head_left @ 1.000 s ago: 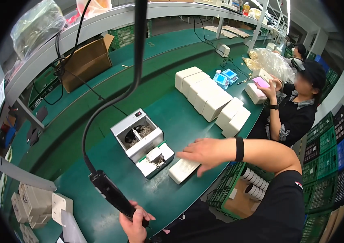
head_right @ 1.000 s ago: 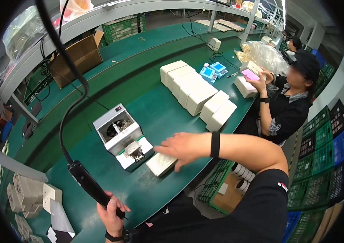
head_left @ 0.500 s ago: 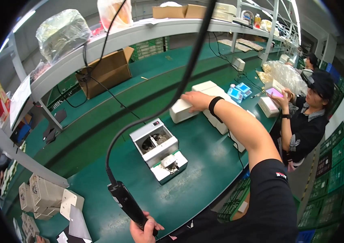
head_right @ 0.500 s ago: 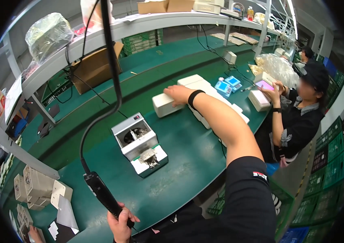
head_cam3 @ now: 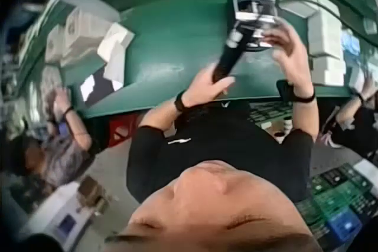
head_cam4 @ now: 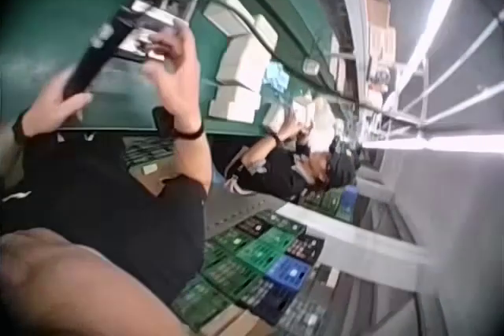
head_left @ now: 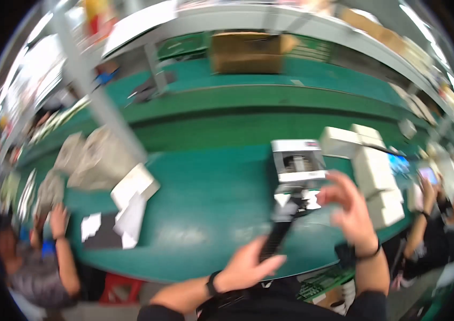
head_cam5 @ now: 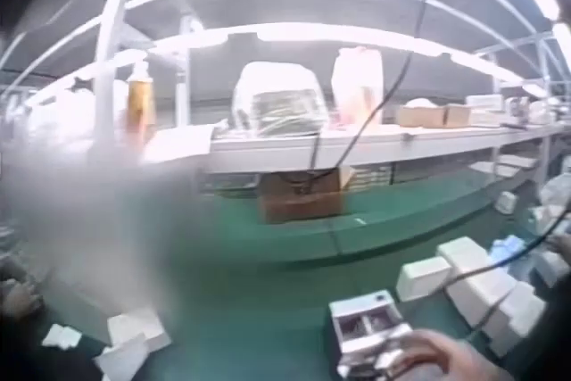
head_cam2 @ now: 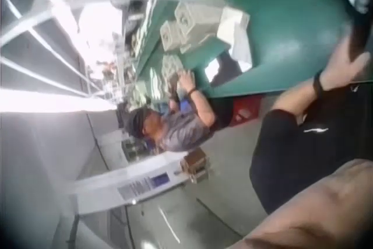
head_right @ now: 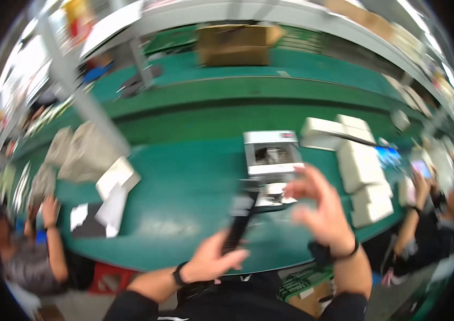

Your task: The person picks up a plastic housing, places it on the table, and drives screws into it with a power screwdriver. They set the housing aside, move a stack of housings, and repeat the process with another housing before placing a different housing over a base and driving screws into the assembly.

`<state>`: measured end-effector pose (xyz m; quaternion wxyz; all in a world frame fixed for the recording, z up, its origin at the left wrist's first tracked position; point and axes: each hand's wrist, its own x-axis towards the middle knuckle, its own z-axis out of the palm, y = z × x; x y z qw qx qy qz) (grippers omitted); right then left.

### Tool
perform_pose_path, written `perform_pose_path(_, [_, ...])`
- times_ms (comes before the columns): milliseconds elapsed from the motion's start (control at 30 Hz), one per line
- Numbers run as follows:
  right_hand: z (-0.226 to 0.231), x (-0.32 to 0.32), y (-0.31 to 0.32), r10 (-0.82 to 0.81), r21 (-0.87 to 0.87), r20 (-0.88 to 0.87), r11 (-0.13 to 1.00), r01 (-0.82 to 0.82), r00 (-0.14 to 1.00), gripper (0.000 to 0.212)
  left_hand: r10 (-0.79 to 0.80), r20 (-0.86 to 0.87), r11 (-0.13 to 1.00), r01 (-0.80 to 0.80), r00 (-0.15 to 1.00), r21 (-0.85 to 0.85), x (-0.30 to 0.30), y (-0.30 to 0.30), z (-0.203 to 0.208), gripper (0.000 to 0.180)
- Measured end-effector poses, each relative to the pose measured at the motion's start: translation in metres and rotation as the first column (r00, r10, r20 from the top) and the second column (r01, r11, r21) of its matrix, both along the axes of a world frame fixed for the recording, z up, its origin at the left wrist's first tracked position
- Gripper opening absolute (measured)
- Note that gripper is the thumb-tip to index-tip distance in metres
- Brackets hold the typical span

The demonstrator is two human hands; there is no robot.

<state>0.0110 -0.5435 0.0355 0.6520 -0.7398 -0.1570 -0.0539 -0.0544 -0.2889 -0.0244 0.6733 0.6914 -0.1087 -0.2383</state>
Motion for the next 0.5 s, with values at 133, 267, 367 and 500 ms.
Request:
perform_pose_path(133, [-0.033, -0.061, 0.061, 0.24, 0.519, -0.2, 0.848, -0.104, 0.95, 0.061, -0.19, 0.418, 0.982, 0.174, 0.888, 0.077, -0.002, -0.029, -0.004, 0.056])
perform_pose_path(267, [-0.03, -0.073, 0.046, 0.014, 0.636, -0.081, 0.771, 0.041, 0.997, 0.043, 0.104, 0.676, 0.941, -0.293, 0.729, 0.172, 0.012, 0.068, 0.02, 0.051])
perform_pose_path(367, [-0.034, -0.066, 0.023, -0.318, 0.53, 0.117, 0.821, 0.212, 0.941, 0.036, 0.627, 0.6, 0.595, -0.803, 0.496, 0.042, 0.038, 0.19, 0.024, 0.032])
perform_pose_path(500, [-0.066, -0.05, 0.021, -0.427, 0.42, 0.158, 0.845, 0.331, 0.89, 0.028, 0.451, 0.783, 0.312, -0.898, 0.428, 0.311, 0.053, 0.329, 0.0, 0.051])
